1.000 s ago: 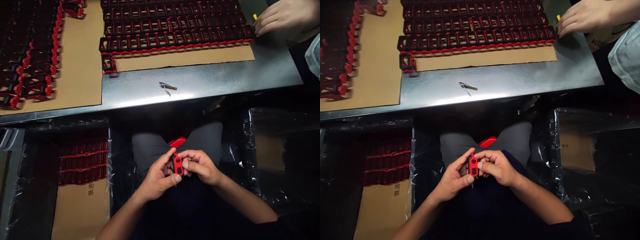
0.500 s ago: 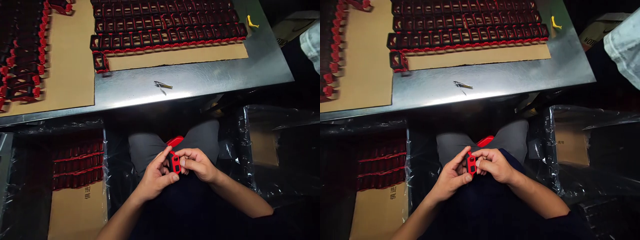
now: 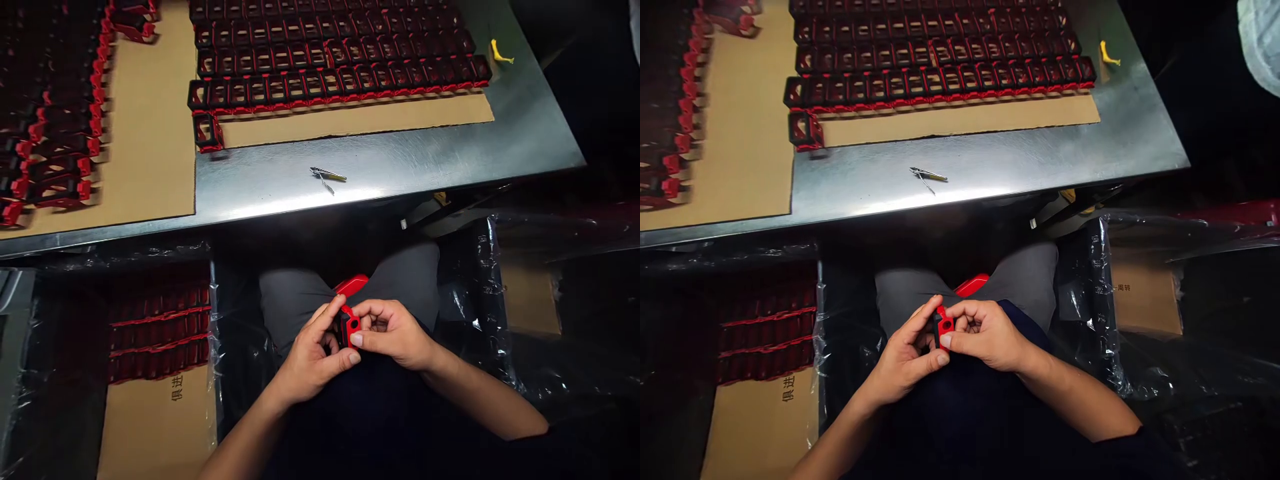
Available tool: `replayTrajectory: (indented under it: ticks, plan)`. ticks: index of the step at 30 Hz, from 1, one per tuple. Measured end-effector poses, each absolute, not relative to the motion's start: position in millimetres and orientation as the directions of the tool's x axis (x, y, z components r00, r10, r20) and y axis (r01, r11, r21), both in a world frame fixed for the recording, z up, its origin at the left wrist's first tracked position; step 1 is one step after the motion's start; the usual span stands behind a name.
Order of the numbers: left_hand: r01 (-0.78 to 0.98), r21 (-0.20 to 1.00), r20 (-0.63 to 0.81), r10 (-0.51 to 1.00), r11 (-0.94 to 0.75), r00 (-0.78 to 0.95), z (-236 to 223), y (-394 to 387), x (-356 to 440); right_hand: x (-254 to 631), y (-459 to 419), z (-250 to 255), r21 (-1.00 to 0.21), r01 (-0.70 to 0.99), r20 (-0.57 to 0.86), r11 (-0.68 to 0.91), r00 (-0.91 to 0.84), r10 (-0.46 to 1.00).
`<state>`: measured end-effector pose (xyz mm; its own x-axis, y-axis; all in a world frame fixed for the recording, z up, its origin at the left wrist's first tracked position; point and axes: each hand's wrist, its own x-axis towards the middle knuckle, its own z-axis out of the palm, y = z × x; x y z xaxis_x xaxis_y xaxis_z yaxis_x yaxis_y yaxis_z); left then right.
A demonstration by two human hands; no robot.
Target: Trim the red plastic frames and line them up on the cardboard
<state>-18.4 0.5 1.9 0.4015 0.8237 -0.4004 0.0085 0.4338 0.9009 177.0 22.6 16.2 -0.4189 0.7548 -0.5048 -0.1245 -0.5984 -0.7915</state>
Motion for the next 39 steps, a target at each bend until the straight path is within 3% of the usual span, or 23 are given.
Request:
replayTrajectory:
  ticks: [6, 10, 15, 18, 21, 27, 33, 39]
  plan:
    - [0.07, 0.956, -0.287, 0.857, 0.285, 0.428, 1, -1, -18, 173, 23, 15, -0.828, -0.082, -0.486, -0.555, -0.39, 0.782]
    - [0.246, 0.969, -0.13, 0.886, 0.019, 0.446, 2, 1, -18, 172, 22, 10, -0.831, -0.13, -0.476, -0.54, -0.336, 0.813]
    - [0.419, 0.855, 0.1, 0.889, -0.307, 0.448, 4, 10, -17, 177, 22, 14, -0.787, -0.16, -0.499, -0.595, -0.401, 0.768]
    - [0.441, 0.848, 0.112, 0.913, -0.293, 0.391, 4, 12, -18, 178, 22, 19, -0.809, -0.168, -0.456, -0.564, -0.426, 0.781]
    - [0.425, 0.895, 0.006, 0.954, -0.139, 0.299, 7, 10, -19, 178, 20, 18, -0.841, -0.181, -0.409, -0.51, -0.405, 0.818]
    - [0.201, 0.972, -0.169, 0.954, 0.119, 0.249, 13, 0, -16, 180, 13, 8, -0.868, -0.131, -0.397, -0.478, -0.395, 0.829]
    - [0.357, 0.934, -0.074, 0.988, 0.02, 0.138, 13, -2, -6, 182, 15, 4, -0.932, -0.096, -0.28, -0.35, -0.421, 0.863]
    - [0.421, 0.882, 0.164, 0.976, -0.21, 0.142, 11, -1, -1, 185, 19, 6, -0.982, -0.022, -0.155, -0.185, -0.456, 0.877]
